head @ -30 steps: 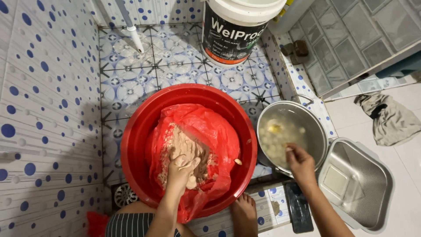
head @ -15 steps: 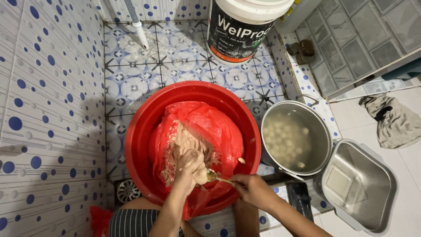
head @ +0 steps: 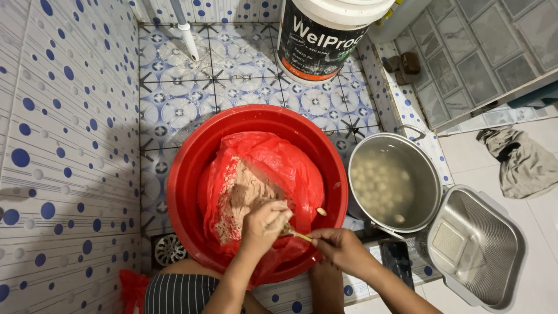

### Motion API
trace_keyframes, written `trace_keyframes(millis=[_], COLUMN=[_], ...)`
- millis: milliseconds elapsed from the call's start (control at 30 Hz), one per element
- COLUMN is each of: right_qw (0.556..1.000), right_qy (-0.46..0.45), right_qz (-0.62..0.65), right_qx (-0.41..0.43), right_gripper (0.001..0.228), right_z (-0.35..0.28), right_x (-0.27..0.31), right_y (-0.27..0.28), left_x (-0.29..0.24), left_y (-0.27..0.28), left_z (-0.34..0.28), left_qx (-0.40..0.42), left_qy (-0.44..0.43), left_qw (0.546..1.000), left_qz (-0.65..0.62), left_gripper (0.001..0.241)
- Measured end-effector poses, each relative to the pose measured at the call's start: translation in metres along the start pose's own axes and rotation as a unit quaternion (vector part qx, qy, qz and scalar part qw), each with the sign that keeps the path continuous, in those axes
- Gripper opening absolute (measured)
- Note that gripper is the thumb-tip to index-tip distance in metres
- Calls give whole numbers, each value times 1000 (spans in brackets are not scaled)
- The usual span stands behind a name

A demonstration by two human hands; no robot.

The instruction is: A person uses their hand and a spoon to portion a meat mixture into balls and drop them into a pot of liquid.

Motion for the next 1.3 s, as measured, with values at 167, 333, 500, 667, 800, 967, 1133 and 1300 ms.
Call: trace_keyframes(millis=[167, 333, 500, 667, 800, 967, 1133, 1300], right_qw=[979, 980, 984, 989, 993, 994, 994, 995], right_qy=[34, 6, -13, 4, -8, -12, 13, -10], right_qz=[-199, -195, -170, -136, -96, -87, -85, -83], right_qx=[-16, -25, -54, -64, -61, -62, -66, -63], right_gripper=[26, 28, 25, 25, 25, 22, 22, 22], right_z=[-10, -12, -16, -15, -16, -14, -15, -16], right_x=[-3, -7, -4, -14, -14, -16, -17, -13], right_y=[-2, 0, 3, 6, 8, 9, 9, 8], left_x=[22, 19, 37, 28, 10, 59, 37, 47], left_y=[11, 14, 10, 16, 45, 62, 56, 51], left_z=[0, -5, -16, 10, 18, -13, -6, -15], left_qx=[-56, -73, -75, -52, 78, -225, -174, -170], left_qy=[169, 253, 282, 262, 498, 285, 298, 299], left_qw=[983, 955, 950, 936, 861, 885, 901, 929], left_qz=[-41, -133, -106, -230, 71, -292, -263, -138], left_gripper=[7, 20, 22, 25, 41, 36, 36, 34])
Point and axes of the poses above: each hand's wrist, its own z-axis towards the middle knuckle, its own y-axis out of the back of the hand, x = y × z, the point moved 3 cm from there along z, towards the middle knuckle, and after that the axes turned 9 degrees about -y, right-handed, at the moved point
